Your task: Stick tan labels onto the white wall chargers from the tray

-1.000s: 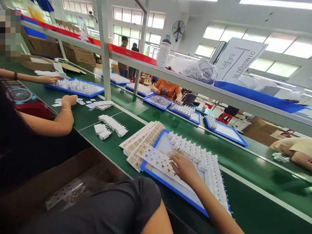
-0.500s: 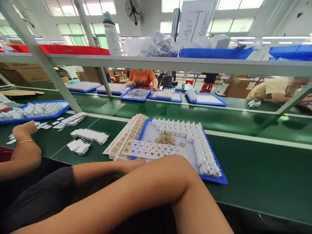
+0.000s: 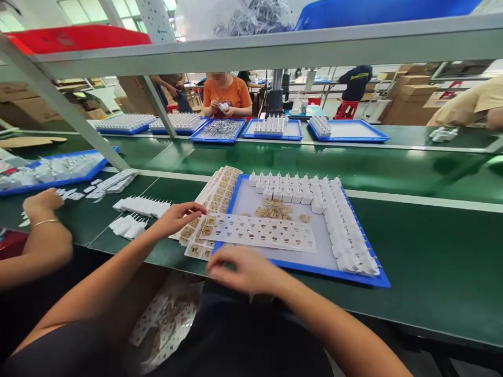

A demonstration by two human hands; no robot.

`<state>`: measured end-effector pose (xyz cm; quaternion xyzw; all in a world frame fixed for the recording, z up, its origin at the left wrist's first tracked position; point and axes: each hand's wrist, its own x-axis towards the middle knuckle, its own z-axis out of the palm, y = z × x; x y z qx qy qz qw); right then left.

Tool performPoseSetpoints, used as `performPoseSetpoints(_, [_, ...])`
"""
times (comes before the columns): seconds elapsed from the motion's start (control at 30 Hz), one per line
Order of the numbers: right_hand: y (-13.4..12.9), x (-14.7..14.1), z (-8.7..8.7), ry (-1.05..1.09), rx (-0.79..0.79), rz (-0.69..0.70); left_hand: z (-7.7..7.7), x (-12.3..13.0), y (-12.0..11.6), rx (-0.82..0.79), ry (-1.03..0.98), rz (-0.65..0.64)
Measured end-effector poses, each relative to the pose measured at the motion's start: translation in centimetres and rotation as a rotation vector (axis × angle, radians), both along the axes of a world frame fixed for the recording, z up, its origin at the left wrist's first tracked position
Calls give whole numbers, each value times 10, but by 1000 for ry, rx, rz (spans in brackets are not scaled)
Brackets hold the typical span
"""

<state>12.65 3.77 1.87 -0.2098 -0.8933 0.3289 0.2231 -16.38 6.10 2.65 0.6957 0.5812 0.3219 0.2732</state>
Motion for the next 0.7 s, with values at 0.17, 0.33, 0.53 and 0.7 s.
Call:
performPoseSetpoints(0.17, [78, -27, -20, -298, 155, -328, -11, -9, -16, 23, 134, 174])
performPoseSetpoints(0.33, [104, -52, -30, -303, 94, -291, -25, -6, -41, 98, 190, 287])
performPoseSetpoints(0.53, [109, -22, -9, -67, -49, -186, -30, 22, -58, 206, 49, 437])
performPoseSetpoints(0.7, [118, 0, -6, -5, -98, -226, -34, 58, -40, 133, -114, 393])
